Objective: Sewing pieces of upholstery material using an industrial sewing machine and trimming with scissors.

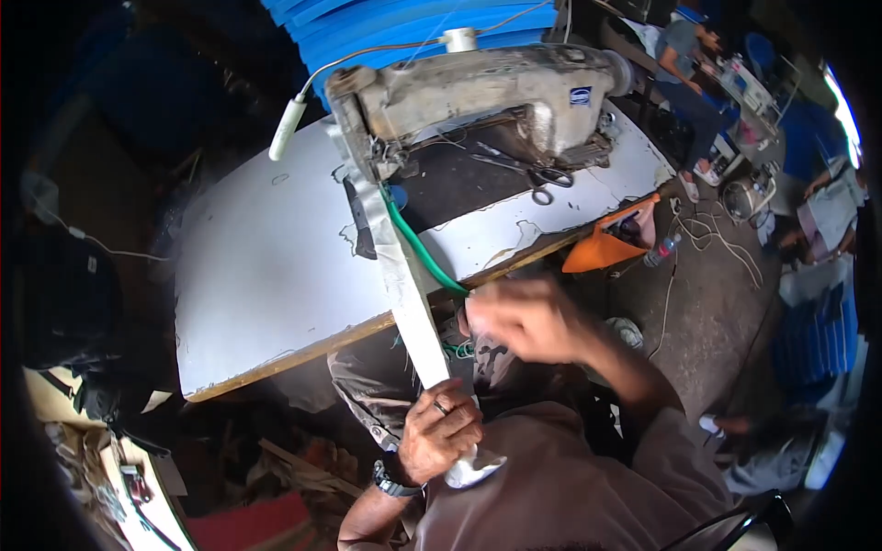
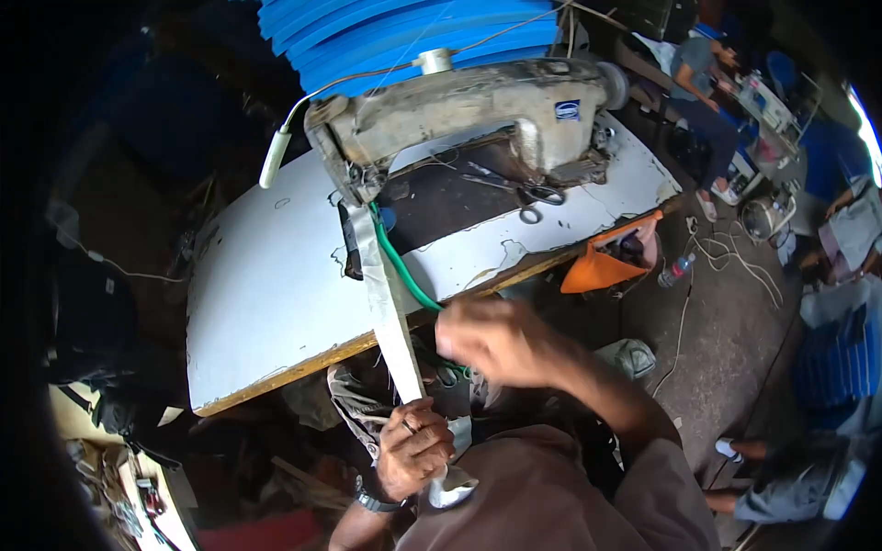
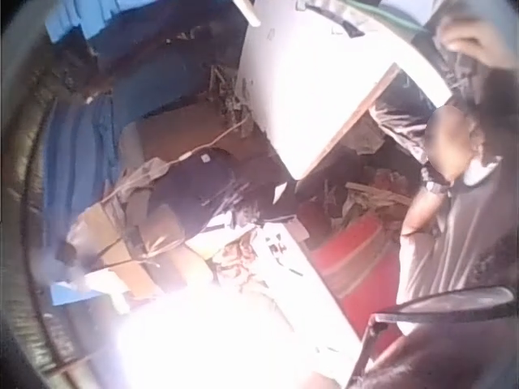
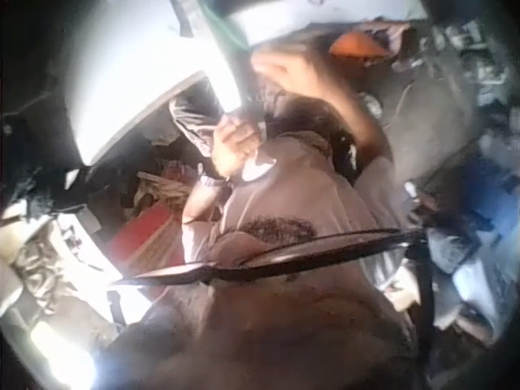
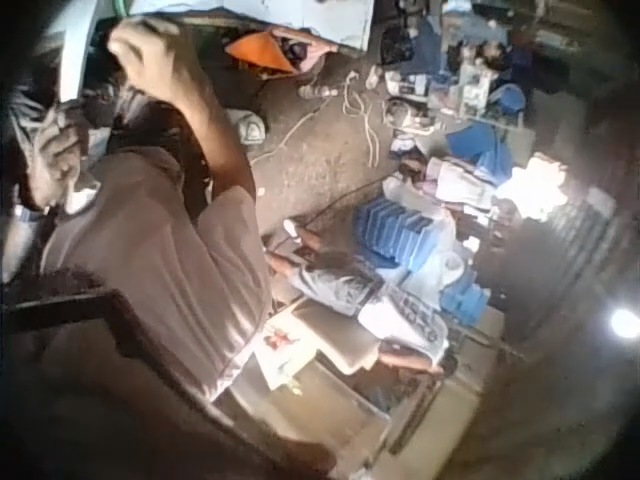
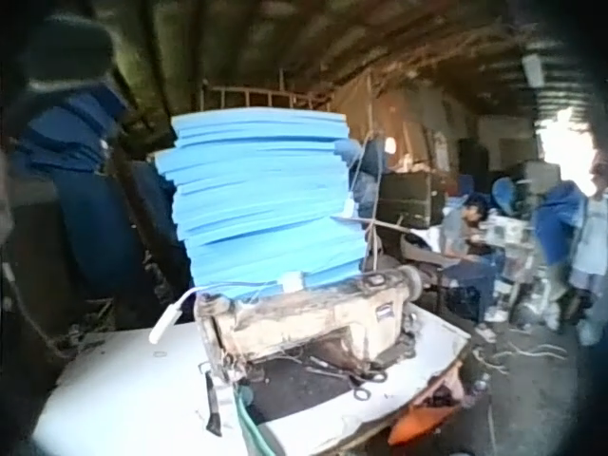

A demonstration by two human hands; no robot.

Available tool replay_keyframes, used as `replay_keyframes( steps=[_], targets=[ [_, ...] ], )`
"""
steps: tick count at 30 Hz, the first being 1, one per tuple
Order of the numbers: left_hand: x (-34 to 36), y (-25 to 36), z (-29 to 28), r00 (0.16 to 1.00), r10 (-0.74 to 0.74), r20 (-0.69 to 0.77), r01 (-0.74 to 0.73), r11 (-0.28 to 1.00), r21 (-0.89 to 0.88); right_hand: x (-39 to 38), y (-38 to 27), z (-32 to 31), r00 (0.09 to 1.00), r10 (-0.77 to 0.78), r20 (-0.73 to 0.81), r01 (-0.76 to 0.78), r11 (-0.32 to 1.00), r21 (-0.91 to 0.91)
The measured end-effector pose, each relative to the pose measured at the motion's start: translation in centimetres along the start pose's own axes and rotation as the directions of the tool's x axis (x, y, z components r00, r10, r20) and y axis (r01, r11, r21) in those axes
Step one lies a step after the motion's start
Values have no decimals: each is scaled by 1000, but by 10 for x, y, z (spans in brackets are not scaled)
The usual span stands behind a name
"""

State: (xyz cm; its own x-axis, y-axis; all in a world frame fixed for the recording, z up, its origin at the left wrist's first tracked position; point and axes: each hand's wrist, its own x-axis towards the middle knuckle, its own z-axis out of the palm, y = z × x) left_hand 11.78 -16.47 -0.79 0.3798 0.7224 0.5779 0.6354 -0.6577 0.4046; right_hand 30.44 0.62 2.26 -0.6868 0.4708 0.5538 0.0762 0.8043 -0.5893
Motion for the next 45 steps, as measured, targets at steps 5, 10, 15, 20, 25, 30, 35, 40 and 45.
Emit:
replay_keyframes(
  steps=[5, 10, 15, 20, 25, 30, 35, 40, 45],
  targets=[
    [-9, 3, 14, 991, -70, -114, 63, 996, -59, 70, 84, 29, 941, -234, 243, 324, 827, -460],
    [-5, -1, 24, 981, -86, -174, 56, 984, -169, 67, 91, 37, 934, -273, 230, 347, 847, -402],
    [-13, -4, 40, 962, -198, -190, 146, 955, -257, 32, 42, 43, 963, -206, -173, 196, 978, -70],
    [-16, -5, 45, 956, -228, -187, 169, 944, -285, 2, 7, 55, 978, -199, -65, 178, 953, -244],
    [-20, -7, 48, 956, -225, -186, 170, 947, -272, -13, 14, 66, 985, -174, -21, 161, 948, -275],
    [-19, -7, 48, 951, -237, -200, 176, 943, -283, -15, 17, 72, 986, -169, -8, 159, 944, -289],
    [-19, -10, 44, 935, -266, -233, 176, 922, -346, -25, 27, 77, 983, -178, 56, 186, 927, -325],
    [-17, -10, 36, 902, -332, -277, 179, 869, -461, -34, 31, 74, 979, -148, 141, 189, 918, -348],
    [6, -35, -7, 938, -311, -151, 273, 934, -231, -43, 34, 86, 987, -157, 28, 159, 950, -269]
  ],
)
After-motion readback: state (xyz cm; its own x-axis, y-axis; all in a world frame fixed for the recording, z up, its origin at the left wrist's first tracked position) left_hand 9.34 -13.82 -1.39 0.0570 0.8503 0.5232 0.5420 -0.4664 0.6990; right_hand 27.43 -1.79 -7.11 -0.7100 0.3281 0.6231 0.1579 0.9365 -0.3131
